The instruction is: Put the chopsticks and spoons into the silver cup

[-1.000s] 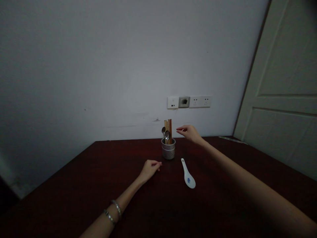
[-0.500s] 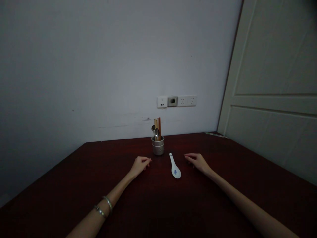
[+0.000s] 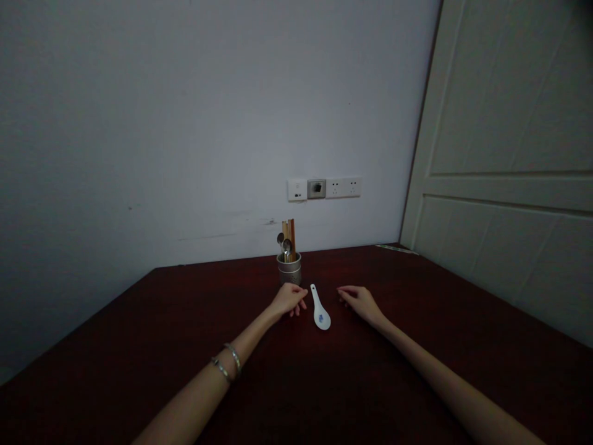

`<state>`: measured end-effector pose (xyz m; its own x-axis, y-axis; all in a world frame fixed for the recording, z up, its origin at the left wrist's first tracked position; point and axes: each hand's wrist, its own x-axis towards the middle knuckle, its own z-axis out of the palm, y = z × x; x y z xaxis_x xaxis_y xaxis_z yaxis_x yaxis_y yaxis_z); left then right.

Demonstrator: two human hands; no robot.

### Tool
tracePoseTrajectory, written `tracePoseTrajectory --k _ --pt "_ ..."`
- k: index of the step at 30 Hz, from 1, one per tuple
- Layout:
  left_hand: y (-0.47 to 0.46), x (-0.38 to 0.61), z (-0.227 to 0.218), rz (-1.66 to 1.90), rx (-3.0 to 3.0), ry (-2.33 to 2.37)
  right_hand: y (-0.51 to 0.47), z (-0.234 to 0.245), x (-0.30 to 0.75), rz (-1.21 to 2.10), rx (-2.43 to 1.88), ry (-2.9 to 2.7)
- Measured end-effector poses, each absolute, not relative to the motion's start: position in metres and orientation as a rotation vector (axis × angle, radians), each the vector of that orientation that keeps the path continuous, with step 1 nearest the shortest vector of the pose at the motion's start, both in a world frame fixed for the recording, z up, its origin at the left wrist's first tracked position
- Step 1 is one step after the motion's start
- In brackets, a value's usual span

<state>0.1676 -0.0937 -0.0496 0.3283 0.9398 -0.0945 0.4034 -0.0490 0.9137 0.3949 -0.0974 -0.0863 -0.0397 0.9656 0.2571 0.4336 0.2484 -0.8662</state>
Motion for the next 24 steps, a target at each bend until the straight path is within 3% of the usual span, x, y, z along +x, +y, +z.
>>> tracePoseTrajectory --k 24 --pt "-0.076 0.203 -0.038 0.801 1.174 1.27 -0.099 -0.084 0.395 0.658 -1.353 -1.736"
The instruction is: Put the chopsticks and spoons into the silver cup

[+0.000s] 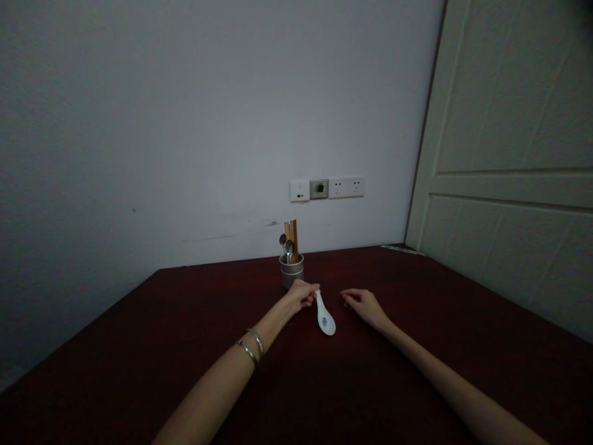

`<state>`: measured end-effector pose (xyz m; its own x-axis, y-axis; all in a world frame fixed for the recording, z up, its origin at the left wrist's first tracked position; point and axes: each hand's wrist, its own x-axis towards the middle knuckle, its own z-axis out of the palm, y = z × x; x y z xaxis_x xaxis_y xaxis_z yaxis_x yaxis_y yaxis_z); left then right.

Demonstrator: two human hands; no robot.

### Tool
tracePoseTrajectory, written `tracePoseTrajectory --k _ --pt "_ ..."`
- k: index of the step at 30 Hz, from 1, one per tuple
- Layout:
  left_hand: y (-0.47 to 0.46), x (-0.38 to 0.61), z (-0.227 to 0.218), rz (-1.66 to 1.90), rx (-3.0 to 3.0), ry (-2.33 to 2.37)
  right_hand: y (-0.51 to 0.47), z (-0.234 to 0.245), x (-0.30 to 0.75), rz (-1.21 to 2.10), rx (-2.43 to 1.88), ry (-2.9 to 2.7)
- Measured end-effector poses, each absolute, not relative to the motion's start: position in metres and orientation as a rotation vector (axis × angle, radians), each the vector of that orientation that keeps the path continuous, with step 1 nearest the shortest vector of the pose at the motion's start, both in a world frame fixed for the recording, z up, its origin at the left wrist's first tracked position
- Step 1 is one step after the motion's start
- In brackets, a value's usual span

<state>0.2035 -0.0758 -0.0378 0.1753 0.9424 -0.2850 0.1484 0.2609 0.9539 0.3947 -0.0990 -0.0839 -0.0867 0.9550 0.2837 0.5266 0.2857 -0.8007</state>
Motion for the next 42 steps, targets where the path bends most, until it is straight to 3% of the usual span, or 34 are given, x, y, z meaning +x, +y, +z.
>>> tracePoseTrajectory --k 9,19,34,42 --pt "-0.097 0.177 0.005 1.057 1.404 1.113 -0.111 -0.07 0.391 0.798 -1.309 -1.705" --pt "-0.113 0.145 0.021 1.285 1.406 1.157 -0.156 -0.039 0.326 1.367 -1.12 -1.855" --pt "-0.12 0.137 0.013 1.392 1.365 1.141 -0.141 -0.04 0.317 1.256 -1.249 -1.642" --pt "-0.125 0.129 0.002 1.234 1.48 1.199 -0.11 -0.007 0.343 0.978 -1.288 -1.411"
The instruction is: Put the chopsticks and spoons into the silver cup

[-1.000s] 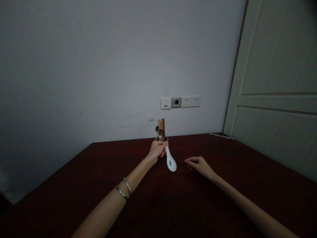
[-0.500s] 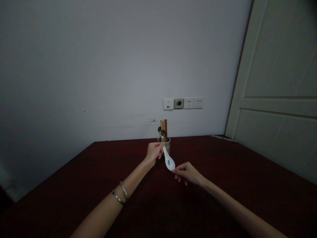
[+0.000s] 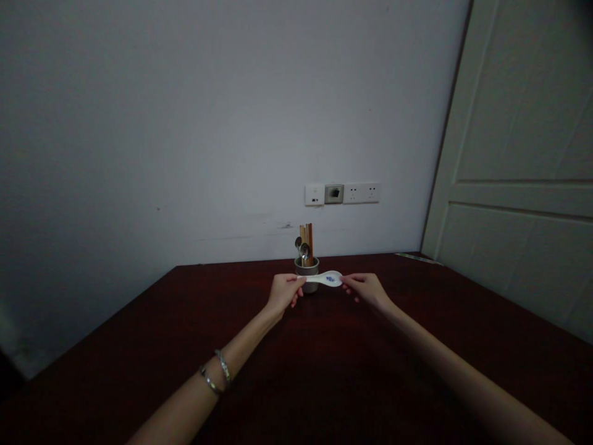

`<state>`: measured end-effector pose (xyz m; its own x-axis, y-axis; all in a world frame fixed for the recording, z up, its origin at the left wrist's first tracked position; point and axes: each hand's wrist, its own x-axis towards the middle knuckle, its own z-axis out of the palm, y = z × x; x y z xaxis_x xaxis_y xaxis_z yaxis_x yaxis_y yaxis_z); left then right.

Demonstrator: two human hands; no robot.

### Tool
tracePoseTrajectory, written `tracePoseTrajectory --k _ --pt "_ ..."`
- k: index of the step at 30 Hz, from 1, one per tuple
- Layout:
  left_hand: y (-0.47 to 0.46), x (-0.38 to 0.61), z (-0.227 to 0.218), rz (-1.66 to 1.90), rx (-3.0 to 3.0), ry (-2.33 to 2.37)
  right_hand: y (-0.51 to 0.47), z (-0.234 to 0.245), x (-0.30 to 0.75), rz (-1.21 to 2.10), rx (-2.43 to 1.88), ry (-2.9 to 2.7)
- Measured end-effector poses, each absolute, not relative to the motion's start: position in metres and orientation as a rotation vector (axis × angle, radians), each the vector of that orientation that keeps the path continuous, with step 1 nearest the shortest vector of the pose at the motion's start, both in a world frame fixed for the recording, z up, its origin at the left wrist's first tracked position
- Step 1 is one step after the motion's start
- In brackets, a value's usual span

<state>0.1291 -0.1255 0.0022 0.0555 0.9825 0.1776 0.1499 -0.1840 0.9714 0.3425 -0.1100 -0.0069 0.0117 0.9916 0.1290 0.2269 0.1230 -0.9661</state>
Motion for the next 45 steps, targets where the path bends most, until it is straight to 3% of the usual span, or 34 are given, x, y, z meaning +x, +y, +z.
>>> tracePoseTrajectory --k 7,15,34,45 --pt "-0.135 0.148 -0.023 0.943 1.513 1.18 -0.102 0.025 0.338 0.552 -1.131 -1.646" --pt "-0.141 0.176 -0.038 0.854 1.543 1.061 -0.107 0.042 0.324 0.302 -0.997 -1.844" --pt "-0.119 0.159 -0.065 0.896 1.577 1.112 -0.015 0.09 0.311 -0.034 -0.955 -1.633" --pt "-0.12 0.158 -0.067 0.886 1.606 1.115 0.02 0.052 0.296 -0.084 -1.055 -1.702"
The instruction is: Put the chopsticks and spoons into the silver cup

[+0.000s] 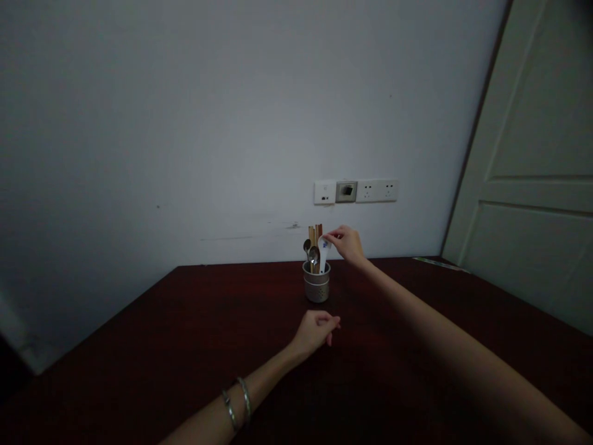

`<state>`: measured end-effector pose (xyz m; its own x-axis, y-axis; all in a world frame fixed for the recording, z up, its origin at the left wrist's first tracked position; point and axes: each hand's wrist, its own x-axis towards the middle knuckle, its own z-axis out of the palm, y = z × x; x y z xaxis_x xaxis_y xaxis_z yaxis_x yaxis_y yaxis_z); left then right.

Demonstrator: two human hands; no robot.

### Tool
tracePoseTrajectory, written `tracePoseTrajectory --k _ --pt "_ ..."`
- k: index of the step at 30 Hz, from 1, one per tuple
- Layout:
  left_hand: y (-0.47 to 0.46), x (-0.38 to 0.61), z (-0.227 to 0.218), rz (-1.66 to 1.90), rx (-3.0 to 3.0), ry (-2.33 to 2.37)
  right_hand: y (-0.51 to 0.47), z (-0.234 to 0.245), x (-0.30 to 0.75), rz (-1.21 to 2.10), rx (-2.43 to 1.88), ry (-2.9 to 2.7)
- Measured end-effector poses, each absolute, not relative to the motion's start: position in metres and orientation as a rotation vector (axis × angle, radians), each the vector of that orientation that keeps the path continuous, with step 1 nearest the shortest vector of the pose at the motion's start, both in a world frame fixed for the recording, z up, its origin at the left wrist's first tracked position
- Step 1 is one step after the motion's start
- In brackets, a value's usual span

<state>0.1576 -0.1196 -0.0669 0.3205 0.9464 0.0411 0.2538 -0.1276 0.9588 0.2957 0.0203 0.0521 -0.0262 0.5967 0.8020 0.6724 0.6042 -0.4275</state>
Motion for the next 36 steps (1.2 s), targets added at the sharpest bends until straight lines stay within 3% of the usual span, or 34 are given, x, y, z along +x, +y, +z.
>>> tracePoseTrajectory --k 16,30,36 --pt "-0.12 0.158 -0.066 0.896 1.631 1.118 0.01 0.001 0.295 0.09 -1.08 -1.798" --pt "-0.121 0.157 -0.065 0.89 1.643 1.108 0.002 -0.003 0.294 0.116 -1.087 -1.817" --pt "-0.12 0.158 -0.067 0.888 1.64 1.126 0.001 -0.002 0.296 0.287 -1.114 -1.84"
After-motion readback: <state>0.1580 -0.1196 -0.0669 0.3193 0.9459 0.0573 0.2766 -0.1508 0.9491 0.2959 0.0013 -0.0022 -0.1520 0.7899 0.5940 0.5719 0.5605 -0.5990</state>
